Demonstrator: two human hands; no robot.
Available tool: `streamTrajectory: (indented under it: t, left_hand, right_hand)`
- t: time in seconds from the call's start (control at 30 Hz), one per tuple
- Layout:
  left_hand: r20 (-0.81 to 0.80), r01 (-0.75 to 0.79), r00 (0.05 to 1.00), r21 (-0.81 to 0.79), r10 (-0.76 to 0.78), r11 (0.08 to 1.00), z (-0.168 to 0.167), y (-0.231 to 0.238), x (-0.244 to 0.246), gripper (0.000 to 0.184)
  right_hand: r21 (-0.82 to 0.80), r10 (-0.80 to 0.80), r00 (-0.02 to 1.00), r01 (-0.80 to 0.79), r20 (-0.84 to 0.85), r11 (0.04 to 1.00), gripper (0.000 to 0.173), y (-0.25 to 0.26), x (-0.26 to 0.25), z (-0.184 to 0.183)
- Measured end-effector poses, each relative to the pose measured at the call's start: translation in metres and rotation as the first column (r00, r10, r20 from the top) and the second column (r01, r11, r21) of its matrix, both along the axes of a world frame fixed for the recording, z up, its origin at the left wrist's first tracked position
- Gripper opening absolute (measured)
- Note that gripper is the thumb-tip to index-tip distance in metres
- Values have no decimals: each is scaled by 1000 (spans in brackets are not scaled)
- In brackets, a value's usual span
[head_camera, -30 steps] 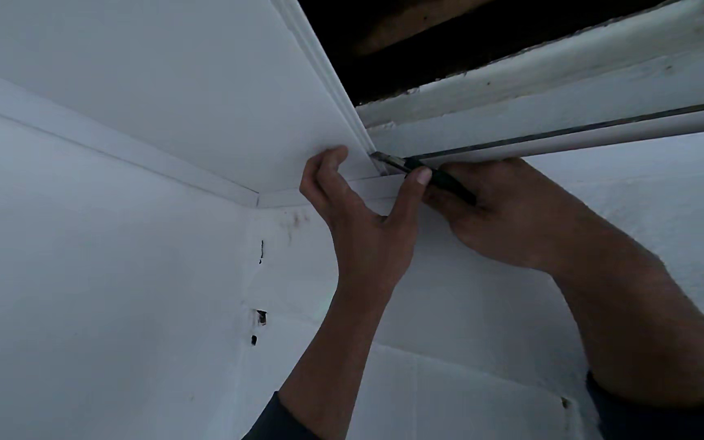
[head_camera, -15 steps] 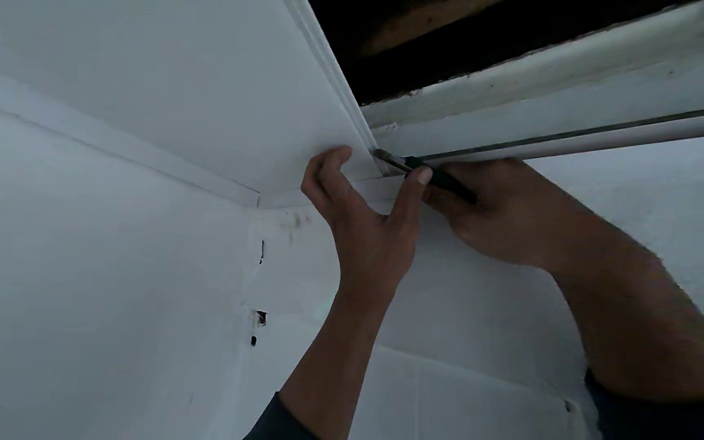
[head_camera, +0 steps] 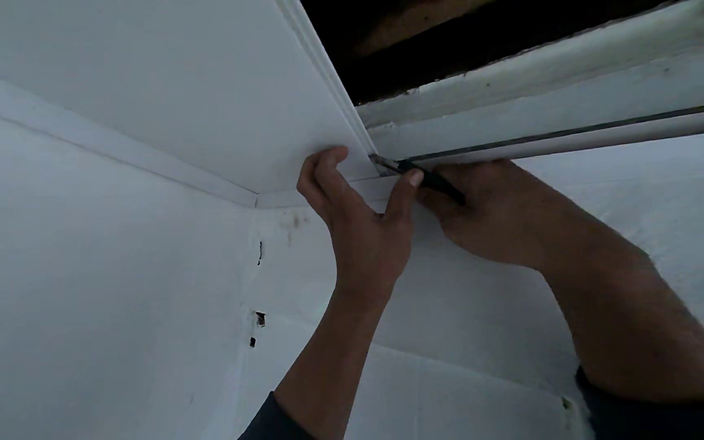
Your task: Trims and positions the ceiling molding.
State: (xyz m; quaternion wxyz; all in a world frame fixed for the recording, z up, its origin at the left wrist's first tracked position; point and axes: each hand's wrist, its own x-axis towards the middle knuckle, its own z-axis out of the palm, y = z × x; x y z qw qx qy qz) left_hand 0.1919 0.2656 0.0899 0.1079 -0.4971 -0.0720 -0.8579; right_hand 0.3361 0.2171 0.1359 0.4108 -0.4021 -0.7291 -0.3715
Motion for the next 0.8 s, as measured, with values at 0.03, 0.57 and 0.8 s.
streamTrajectory:
  t: [0.03,0.57,0.8]
  left_hand:
    - [-2,3,1000,3,-3,1000,0,0,0,73]
    - [-7,-48,999,-23,48,999,0,-1,3,77]
    - [-1,-46,999,1,46,999,0,1,5,77]
  right_hand:
    - [2,-6,1000,6,-5,1000,29,0,-1,0]
    - [-41,-162,986,160,-32,986,31,-7,-8,-3]
    - [-50,-191,982,190,-10,981,31,-8,-8,-2]
